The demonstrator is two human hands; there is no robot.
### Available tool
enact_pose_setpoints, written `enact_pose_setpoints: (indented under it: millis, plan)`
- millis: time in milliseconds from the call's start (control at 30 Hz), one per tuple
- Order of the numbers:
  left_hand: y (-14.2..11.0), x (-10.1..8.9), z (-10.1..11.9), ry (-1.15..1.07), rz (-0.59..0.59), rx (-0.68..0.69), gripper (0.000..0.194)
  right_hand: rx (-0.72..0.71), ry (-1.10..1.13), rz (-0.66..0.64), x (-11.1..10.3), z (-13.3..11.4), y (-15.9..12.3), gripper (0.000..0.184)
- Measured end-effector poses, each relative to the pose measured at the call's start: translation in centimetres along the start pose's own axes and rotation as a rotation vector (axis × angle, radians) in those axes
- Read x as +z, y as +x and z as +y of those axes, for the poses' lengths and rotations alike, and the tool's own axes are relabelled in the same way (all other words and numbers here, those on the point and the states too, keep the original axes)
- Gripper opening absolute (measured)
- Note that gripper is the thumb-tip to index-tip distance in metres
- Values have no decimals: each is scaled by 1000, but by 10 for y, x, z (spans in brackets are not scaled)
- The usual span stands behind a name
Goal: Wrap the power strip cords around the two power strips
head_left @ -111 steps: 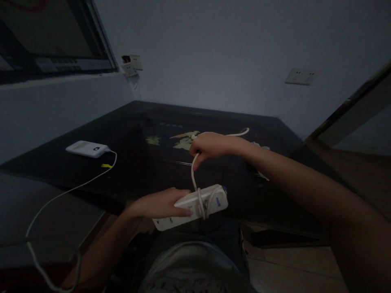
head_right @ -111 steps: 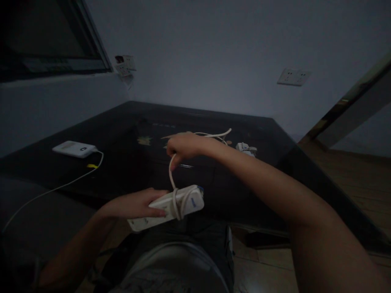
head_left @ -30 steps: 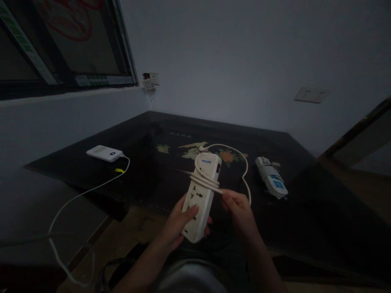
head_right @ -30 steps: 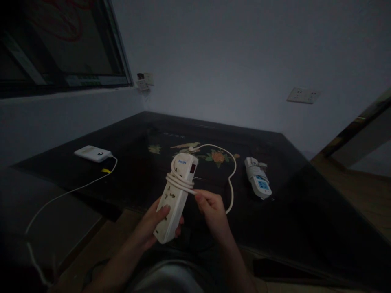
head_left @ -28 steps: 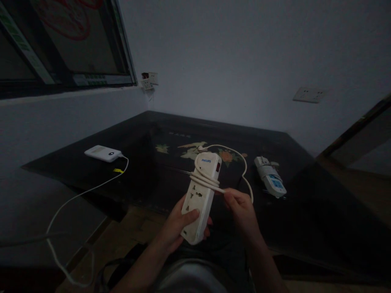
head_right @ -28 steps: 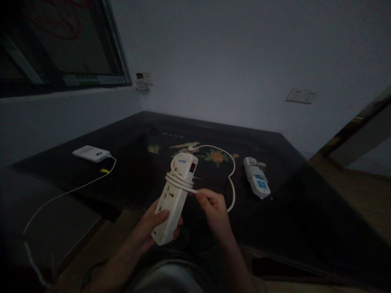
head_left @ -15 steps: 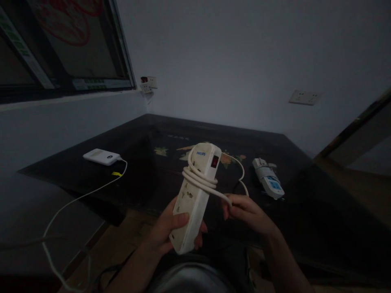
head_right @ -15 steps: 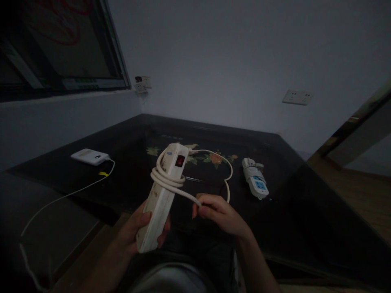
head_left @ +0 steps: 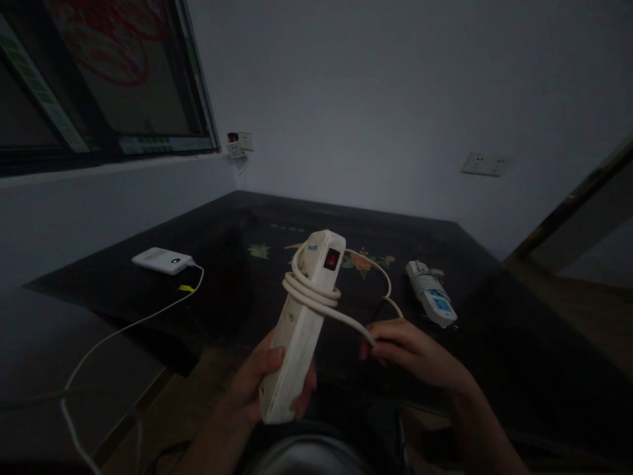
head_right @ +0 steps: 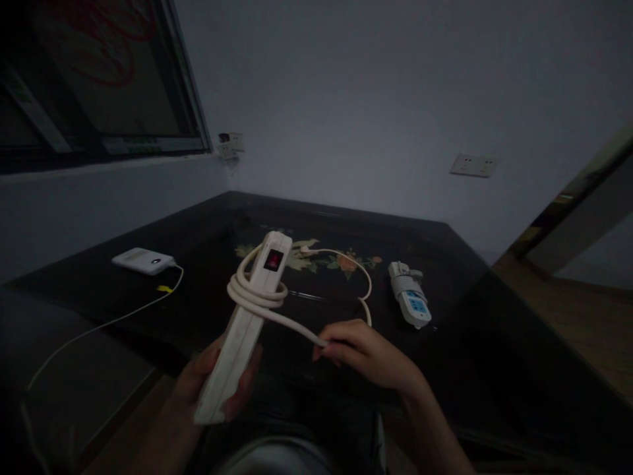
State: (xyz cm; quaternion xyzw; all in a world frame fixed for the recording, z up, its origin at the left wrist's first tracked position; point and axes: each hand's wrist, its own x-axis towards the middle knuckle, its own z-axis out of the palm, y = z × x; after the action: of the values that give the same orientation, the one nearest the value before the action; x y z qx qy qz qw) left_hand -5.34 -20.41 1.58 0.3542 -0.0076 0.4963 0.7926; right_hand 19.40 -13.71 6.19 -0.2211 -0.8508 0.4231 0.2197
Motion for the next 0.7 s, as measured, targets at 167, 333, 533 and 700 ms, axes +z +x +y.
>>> enact_pose_setpoints:
  millis: [167, 333, 533, 700]
  plan:
    - [1, 1, 5, 11, -12, -30, 29, -14, 29, -3, 2, 2, 5, 32]
    - [2, 9, 12, 12, -72, -134, 39, -78, 1, 23, 1, 14, 26, 32]
    - [2, 11, 14, -5, -34, -209, 45, 30, 181, -166, -7, 26, 43, 38]
    - [2, 3, 11, -66, -93, -162, 29, 43, 301, -32, -11, 35, 39, 40]
